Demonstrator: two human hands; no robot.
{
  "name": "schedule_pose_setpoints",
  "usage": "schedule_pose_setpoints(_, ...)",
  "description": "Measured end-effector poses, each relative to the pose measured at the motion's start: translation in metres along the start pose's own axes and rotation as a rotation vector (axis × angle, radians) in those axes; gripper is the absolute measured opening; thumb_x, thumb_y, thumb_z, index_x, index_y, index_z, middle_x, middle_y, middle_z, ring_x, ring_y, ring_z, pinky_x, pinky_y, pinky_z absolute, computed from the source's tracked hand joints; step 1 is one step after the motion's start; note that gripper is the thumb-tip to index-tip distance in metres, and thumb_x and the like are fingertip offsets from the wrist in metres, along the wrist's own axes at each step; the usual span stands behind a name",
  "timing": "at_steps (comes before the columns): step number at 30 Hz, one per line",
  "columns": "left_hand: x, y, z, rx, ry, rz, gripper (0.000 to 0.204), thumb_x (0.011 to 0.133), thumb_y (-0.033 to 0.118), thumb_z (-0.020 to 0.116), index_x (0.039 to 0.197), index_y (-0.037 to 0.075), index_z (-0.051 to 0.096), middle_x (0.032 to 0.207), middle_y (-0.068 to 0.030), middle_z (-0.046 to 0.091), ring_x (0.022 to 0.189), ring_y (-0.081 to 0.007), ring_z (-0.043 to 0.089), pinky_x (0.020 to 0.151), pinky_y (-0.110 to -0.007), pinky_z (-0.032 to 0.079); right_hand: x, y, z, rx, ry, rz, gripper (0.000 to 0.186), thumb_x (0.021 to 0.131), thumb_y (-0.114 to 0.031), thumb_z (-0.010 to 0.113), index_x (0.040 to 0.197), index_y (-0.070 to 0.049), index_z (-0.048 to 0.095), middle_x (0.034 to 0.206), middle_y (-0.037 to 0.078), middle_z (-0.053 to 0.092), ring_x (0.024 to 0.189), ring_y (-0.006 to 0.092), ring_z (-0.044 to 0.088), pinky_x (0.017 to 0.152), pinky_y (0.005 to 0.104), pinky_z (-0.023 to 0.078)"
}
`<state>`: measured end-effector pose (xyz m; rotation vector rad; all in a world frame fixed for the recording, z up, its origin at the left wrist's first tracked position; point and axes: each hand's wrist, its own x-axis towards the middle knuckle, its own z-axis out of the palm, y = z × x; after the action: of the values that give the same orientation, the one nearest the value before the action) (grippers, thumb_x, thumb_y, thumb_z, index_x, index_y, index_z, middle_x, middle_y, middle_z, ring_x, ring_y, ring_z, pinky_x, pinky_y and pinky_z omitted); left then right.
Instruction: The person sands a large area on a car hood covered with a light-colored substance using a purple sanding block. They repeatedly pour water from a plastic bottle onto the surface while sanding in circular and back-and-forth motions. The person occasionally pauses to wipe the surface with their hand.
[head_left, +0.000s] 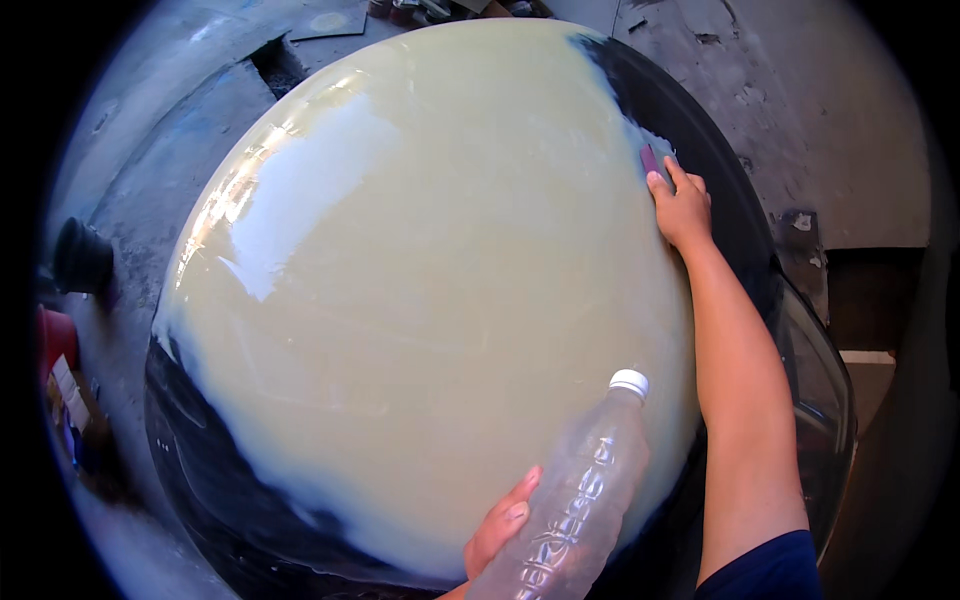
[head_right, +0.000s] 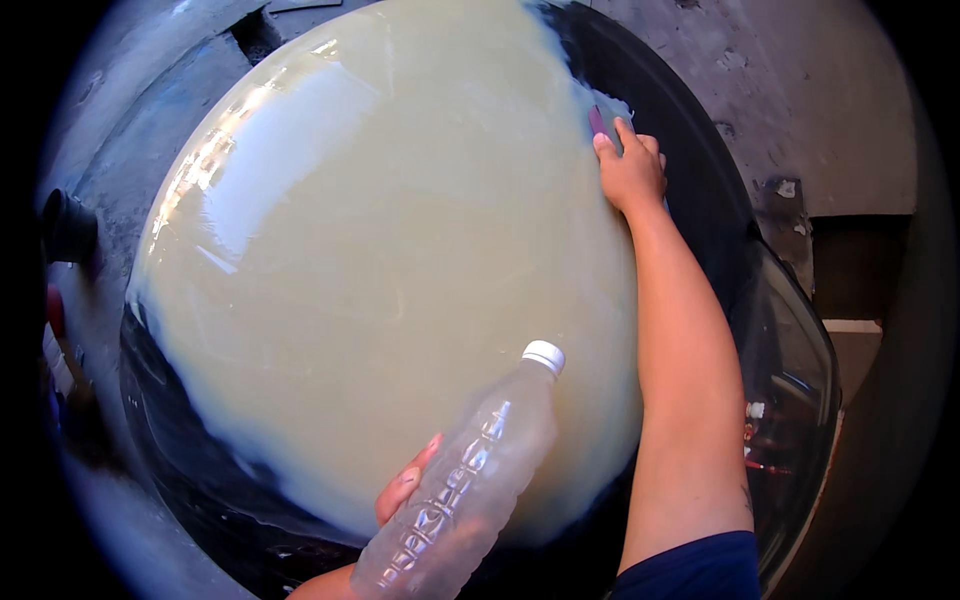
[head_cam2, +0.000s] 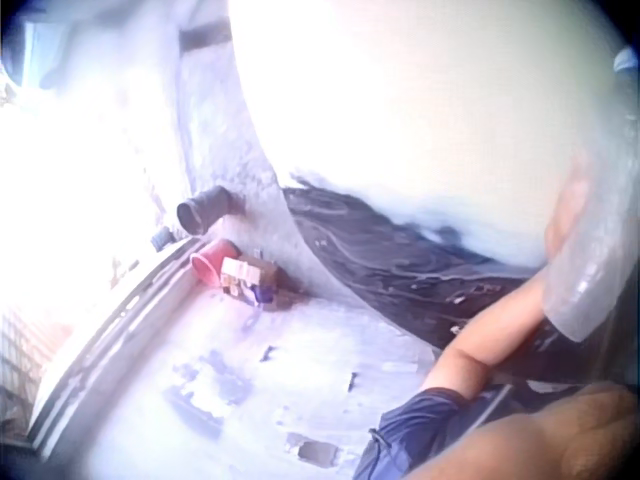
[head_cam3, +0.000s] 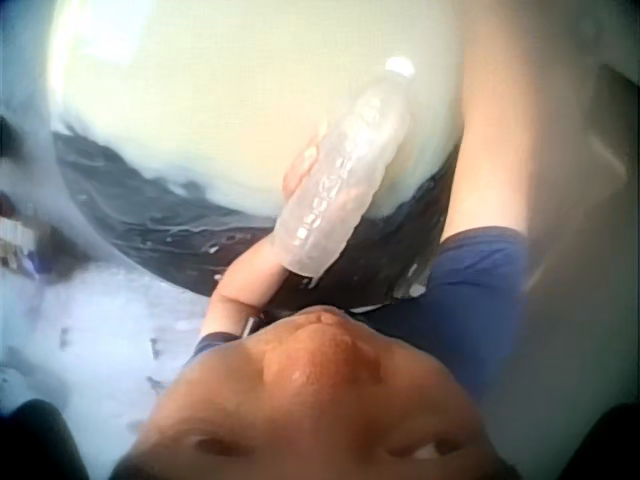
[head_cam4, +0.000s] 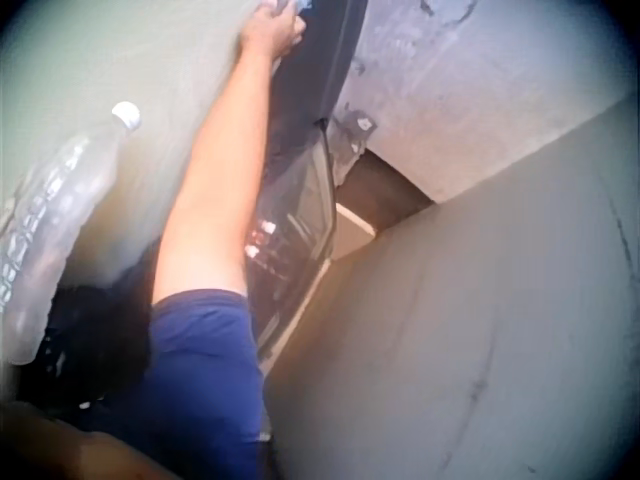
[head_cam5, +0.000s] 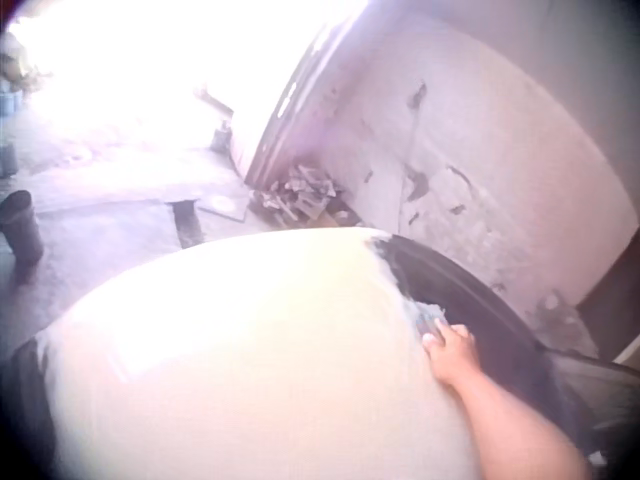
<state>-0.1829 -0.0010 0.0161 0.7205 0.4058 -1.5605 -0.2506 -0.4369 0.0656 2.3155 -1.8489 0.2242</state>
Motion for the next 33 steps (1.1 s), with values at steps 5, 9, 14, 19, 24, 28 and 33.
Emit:
schedule_pose_setpoints(5, -0.002, -0.025, -0.026, 0.161, 0.040, 0.092, 0.041, 0.091, 0.035, 0.049, 0.117, 0.004, 0.052, 0.109, -0.0137, 0.064, 0.094, -0.0219, 0.063, 0.084, -0.033, 0.052, -0.049, 0.040, 0.003, 0.102, 0.022, -0.298, 0.051, 0.090, -0.036, 0.063, 0.134, -0.013, 0.056, 0.130, 0.018, 0.052, 0.121, 0.0342, 0.048, 0.104, 0.0437, 0.038)
schedule_pose_setpoints(9, 0.000, -0.012, -0.023, 0.102, -0.035, 0.046, 0.044, 0.090, 0.035, 0.049, 0.120, 0.003, 0.051, 0.111, -0.0146, 0.063, 0.095, -0.0218, 0.063, 0.084, -0.033, 0.051, -0.127, 0.057, -0.016, 0.102, -0.016, -0.337, 0.050, 0.087, -0.027, 0.066, 0.133, -0.009, 0.058, 0.127, 0.021, 0.053, 0.117, 0.0359, 0.050, 0.102, 0.0420, 0.039)
schedule_pose_setpoints(14, -0.004, 0.034, 0.012, -0.423, -0.222, -0.283, 0.046, 0.090, 0.036, 0.049, 0.123, 0.004, 0.049, 0.111, -0.0143, 0.063, 0.096, -0.0217, 0.063, 0.085, -0.033, 0.051, -0.015, 0.037, 0.006, 0.047, 0.039, -0.157, 0.050, 0.090, -0.040, 0.061, 0.133, -0.016, 0.057, 0.130, 0.014, 0.053, 0.120, 0.0337, 0.049, 0.102, 0.0416, 0.039)
schedule_pose_setpoints(19, -0.006, 0.032, 0.000, -0.403, -0.227, -0.332, 0.048, 0.091, 0.037, 0.049, 0.126, 0.005, 0.049, 0.116, -0.0143, 0.063, 0.100, -0.0230, 0.063, 0.088, -0.035, 0.051, 0.003, 0.035, 0.006, 0.061, 0.009, -0.217, 0.051, 0.091, -0.042, 0.059, 0.133, -0.015, 0.056, 0.131, 0.014, 0.053, 0.121, 0.0345, 0.048, 0.103, 0.0408, 0.038)
schedule_pose_setpoints(24, -0.004, 0.020, -0.012, -0.312, -0.145, -0.171, 0.050, 0.091, 0.037, 0.047, 0.129, 0.005, 0.050, 0.120, -0.0148, 0.062, 0.102, -0.0242, 0.063, 0.090, -0.036, 0.051, -0.139, 0.070, -0.025, 0.134, -0.092, -0.370, 0.050, 0.087, -0.025, 0.066, 0.132, -0.006, 0.057, 0.129, 0.019, 0.052, 0.119, 0.0355, 0.049, 0.105, 0.0417, 0.037)
schedule_pose_setpoints(28, -0.001, -0.002, -0.001, 0.094, 0.007, 0.069, 0.049, 0.092, 0.037, 0.047, 0.129, 0.005, 0.051, 0.121, -0.0147, 0.061, 0.103, -0.0241, 0.062, 0.090, -0.036, 0.050, -0.057, 0.072, -0.002, 0.099, -0.007, -0.323, 0.051, 0.088, -0.034, 0.064, 0.134, -0.013, 0.057, 0.131, 0.017, 0.052, 0.120, 0.0340, 0.049, 0.103, 0.0426, 0.039)
schedule_pose_setpoints(33, 0.000, -0.015, 0.002, 0.238, 0.027, 0.186, 0.049, 0.092, 0.038, 0.047, 0.129, 0.006, 0.052, 0.122, -0.0145, 0.061, 0.104, -0.0239, 0.062, 0.091, -0.036, 0.050, 0.008, 0.033, -0.004, 0.030, 0.007, -0.081, 0.052, 0.090, -0.041, 0.061, 0.135, -0.018, 0.055, 0.134, 0.013, 0.052, 0.122, 0.0341, 0.049, 0.105, 0.0416, 0.037)
